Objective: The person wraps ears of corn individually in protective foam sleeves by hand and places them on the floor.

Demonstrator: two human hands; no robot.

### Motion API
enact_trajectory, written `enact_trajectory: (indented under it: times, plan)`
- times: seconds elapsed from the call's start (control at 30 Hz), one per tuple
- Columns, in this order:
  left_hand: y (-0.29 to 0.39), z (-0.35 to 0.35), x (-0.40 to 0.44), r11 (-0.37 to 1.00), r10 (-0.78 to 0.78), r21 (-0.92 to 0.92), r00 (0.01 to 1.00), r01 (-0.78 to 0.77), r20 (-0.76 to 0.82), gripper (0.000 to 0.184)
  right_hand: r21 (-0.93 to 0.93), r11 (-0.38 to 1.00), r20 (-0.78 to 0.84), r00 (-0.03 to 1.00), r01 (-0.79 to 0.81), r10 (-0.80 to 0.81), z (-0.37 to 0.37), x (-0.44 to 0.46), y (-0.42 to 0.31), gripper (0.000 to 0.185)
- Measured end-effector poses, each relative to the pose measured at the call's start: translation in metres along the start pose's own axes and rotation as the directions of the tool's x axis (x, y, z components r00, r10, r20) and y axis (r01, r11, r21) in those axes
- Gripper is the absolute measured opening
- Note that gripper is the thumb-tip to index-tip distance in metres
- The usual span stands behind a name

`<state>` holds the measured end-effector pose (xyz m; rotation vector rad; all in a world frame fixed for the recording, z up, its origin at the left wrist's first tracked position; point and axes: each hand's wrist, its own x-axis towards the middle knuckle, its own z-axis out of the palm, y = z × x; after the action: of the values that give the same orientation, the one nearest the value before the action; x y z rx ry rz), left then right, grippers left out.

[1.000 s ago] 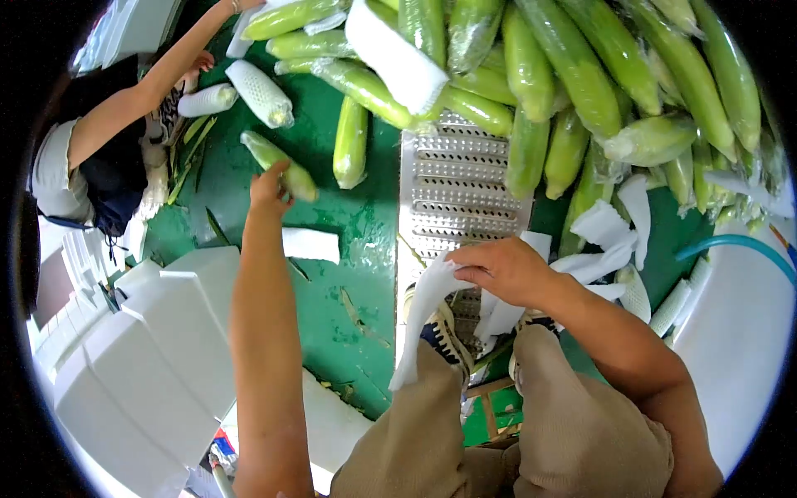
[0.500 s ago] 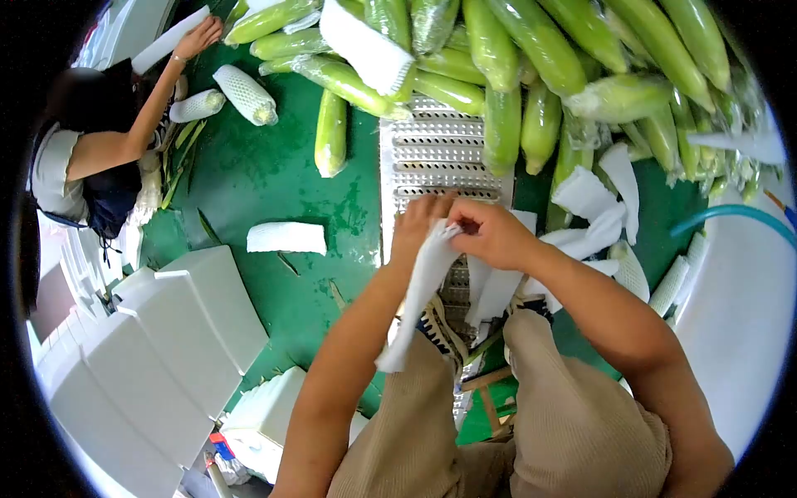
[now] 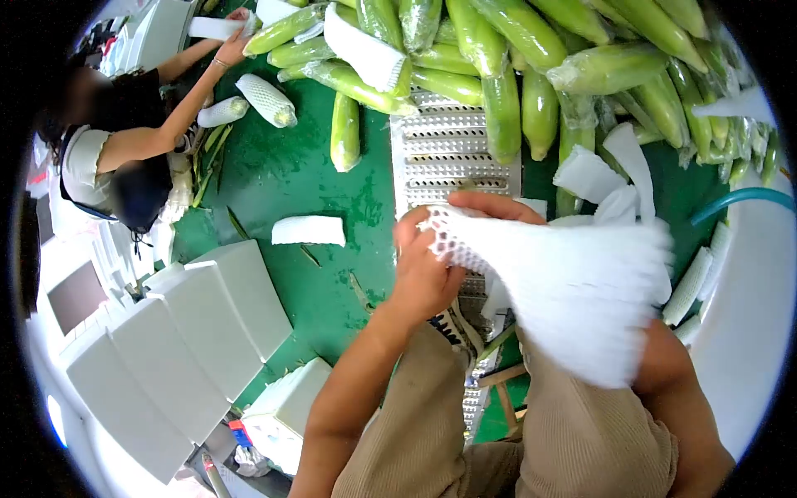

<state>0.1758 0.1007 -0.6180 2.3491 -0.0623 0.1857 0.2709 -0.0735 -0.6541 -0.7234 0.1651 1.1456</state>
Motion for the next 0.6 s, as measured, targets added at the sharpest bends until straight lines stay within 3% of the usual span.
enact_trajectory:
  times: [0.07, 0.1, 0.13, 0.2, 0.23, 0.3, 0.33, 0.4, 0.47, 0.5, 0.53, 0.6]
  plan:
    - [0.008, -0.009, -0.018, 0.972, -0.111, 0.210, 0.994, 0.105, 0.019, 0.041, -0.125, 0.989, -0.005, 0.997, 0.074, -0.076, 0.016, 0.007, 0.007, 0.047]
    - [0.015, -0.011, -0.025, 0.942, -0.218, 0.270, 0.975, 0.200, 0.035, 0.045, 0.166, 0.984, 0.057, 0.995, 0.070, -0.081, 0.027, 0.007, 0.006, 0.041]
    - [0.020, -0.007, -0.028, 0.955, -0.290, 0.053, 0.957, 0.290, -0.016, 0.044, 0.162, 0.984, -0.001, 0.997, 0.078, -0.079, 0.019, 0.012, 0.023, 0.038]
    - [0.028, 0.000, -0.030, 0.835, -0.454, -0.379, 0.888, 0.399, -0.067, 0.042, 0.048, 0.992, -0.043, 0.992, 0.120, -0.118, 0.033, 0.008, 0.031, 0.037]
    - [0.029, -0.005, -0.035, 0.800, -0.435, -0.441, 0.900, 0.406, 0.037, 0.044, -0.013, 0.988, -0.057, 0.986, 0.156, -0.156, 0.033, 0.009, 0.033, 0.037]
    - [0.038, -0.013, -0.034, 0.339, -0.529, -0.853, 0.830, 0.397, 0.176, 0.046, -0.147, 0.965, -0.100, 0.968, 0.216, -0.232, 0.031, 0.008, 0.031, 0.036]
    - [0.040, -0.014, -0.032, 0.045, -0.539, -0.942, 0.802, 0.333, 0.258, 0.048, -0.077, 0.975, -0.173, 0.960, 0.207, -0.218, 0.033, 0.009, 0.029, 0.035]
    - [0.027, 0.001, -0.038, 0.012, -0.587, -0.936, 0.760, 0.351, 0.277, 0.065, -0.157, 0.979, -0.215, 0.962, 0.134, -0.166, 0.041, 0.006, 0.017, 0.030]
    - [0.017, 0.014, -0.040, -0.338, -0.659, -0.912, 0.633, 0.234, 0.407, 0.064, -0.110, 0.993, -0.300, 0.951, 0.036, -0.068, 0.033, 0.008, 0.021, 0.025]
    - [0.004, 0.024, -0.053, -0.448, -0.653, -0.877, 0.607, 0.171, 0.452, 0.055, -0.185, 0.983, -0.417, 0.907, -0.019, -0.061, 0.026, 0.020, 0.032, 0.021]
    - [0.002, 0.027, -0.053, -0.489, -0.620, -0.864, 0.650, 0.118, 0.440, 0.048, -0.194, 0.981, -0.412, 0.909, -0.027, -0.056, 0.010, 0.025, 0.045, 0.021]
    - [-0.024, 0.061, -0.077, -0.375, -0.715, -0.910, 0.569, 0.175, 0.405, 0.044, -0.461, 0.887, -0.326, 0.933, -0.013, -0.155, -0.028, 0.036, 0.069, 0.023]
